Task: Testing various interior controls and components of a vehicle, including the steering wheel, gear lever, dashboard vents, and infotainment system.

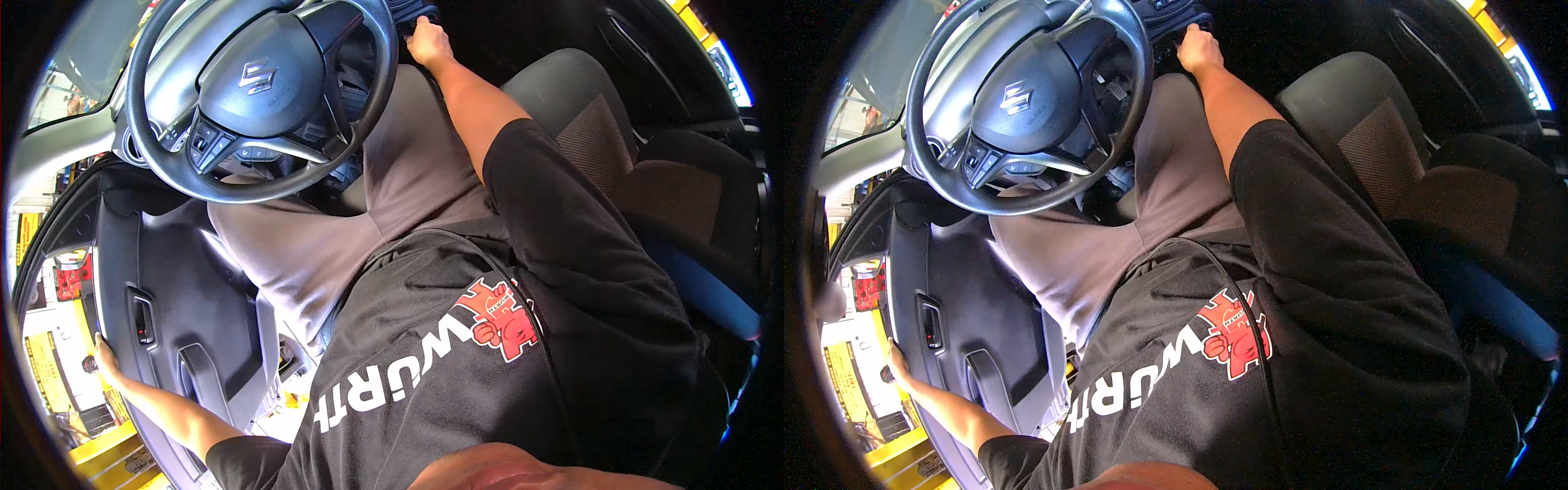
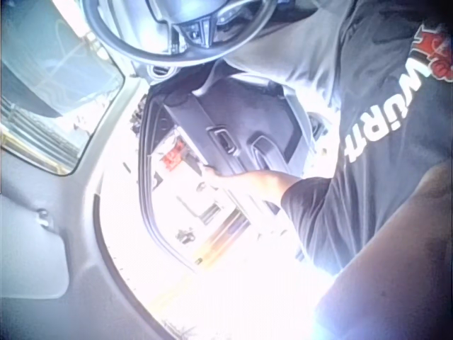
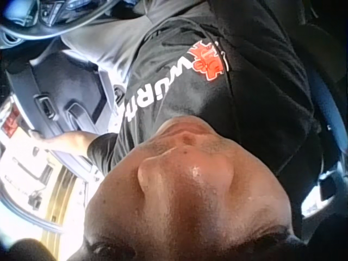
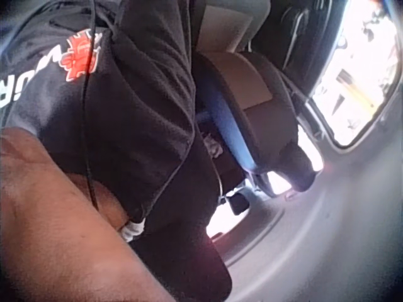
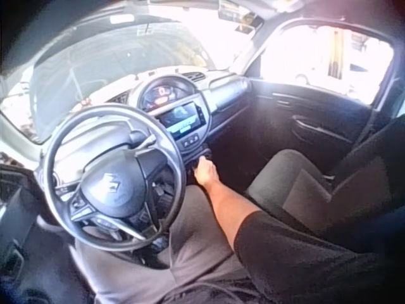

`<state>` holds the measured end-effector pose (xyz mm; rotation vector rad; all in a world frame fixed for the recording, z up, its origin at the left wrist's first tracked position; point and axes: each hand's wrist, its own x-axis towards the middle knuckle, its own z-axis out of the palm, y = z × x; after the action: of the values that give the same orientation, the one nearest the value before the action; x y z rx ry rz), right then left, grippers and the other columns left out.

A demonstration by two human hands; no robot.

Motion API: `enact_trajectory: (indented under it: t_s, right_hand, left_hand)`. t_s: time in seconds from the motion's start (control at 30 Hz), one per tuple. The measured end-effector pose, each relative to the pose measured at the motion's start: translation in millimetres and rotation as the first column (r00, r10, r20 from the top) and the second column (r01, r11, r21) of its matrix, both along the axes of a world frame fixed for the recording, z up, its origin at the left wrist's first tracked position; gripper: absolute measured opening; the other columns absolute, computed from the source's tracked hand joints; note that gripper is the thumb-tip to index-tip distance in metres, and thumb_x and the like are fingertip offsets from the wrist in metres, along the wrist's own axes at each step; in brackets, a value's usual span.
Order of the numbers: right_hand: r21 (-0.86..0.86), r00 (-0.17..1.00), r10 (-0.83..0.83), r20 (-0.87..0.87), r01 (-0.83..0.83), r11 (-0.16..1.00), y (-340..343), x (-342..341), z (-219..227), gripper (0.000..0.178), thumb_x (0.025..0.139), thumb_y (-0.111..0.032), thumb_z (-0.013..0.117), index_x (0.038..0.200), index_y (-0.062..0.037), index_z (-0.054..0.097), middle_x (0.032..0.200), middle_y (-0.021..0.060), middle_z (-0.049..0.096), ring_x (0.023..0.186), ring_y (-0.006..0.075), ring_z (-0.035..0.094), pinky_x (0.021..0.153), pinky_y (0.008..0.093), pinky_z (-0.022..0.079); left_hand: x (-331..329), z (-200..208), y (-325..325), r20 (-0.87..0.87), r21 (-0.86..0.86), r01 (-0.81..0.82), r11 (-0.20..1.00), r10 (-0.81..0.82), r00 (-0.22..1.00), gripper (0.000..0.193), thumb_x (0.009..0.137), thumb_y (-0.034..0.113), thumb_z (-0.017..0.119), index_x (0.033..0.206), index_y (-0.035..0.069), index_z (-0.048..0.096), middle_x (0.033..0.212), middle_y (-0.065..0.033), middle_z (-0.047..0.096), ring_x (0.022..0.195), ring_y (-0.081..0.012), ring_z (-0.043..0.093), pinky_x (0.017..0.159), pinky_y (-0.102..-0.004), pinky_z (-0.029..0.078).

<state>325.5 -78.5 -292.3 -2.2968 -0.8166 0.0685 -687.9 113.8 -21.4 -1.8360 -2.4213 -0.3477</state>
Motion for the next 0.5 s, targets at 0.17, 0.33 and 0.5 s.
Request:
enact_trajectory:
  t_s: [0.17, 0.33, 0.5]
  right_hand:
    - [0.010, 0.999, -0.017, -0.034, 0.017, 1.000, -1.1, -1.5, 1.6, 0.042, 0.094, -0.025, 0.072, 0.129, -0.0041, 0.060, 0.130, 0.0241, 0.068, 0.125, 0.0427, 0.063, 0.104, 0.0513, 0.053]
    - [0.026, 0.997, -0.026, -0.067, 0.027, 0.999, -2.8, 3.0, -0.9, 0.047, 0.093, -0.028, 0.072, 0.132, -0.0038, 0.059, 0.132, 0.0256, 0.067, 0.125, 0.0436, 0.063, 0.106, 0.0512, 0.052]
    - [0.230, 0.988, -0.038, -0.148, 0.072, 0.971, -26.0, -20.1, -15.5, 0.065, 0.089, -0.029, 0.071, 0.139, 0.0052, 0.048, 0.125, 0.0355, 0.066, 0.121, 0.0489, 0.063, 0.105, 0.0508, 0.050]
  left_hand:
    - [14.1, 3.4, -8.5, -0.002, 0.012, 0.005, 1.000, -0.005, 1.000, 0.077, 0.106, 0.058, 0.039, 0.143, -0.007, 0.056, 0.145, -0.0293, 0.058, 0.137, -0.0405, 0.055, 0.117, -0.0417, 0.037]
    - [25.6, -1.4, -7.0, -0.063, -0.005, -0.034, 0.999, 0.033, 0.997, 0.075, 0.107, 0.057, 0.038, 0.143, -0.006, 0.056, 0.146, -0.0289, 0.057, 0.137, -0.0412, 0.055, 0.117, -0.0420, 0.037]
    - [16.3, 10.2, 6.4, -0.094, 0.009, 0.019, 1.000, -0.018, 0.995, 0.073, 0.107, 0.057, 0.037, 0.143, -0.004, 0.058, 0.147, -0.0270, 0.058, 0.136, -0.0408, 0.055, 0.116, -0.0422, 0.038]
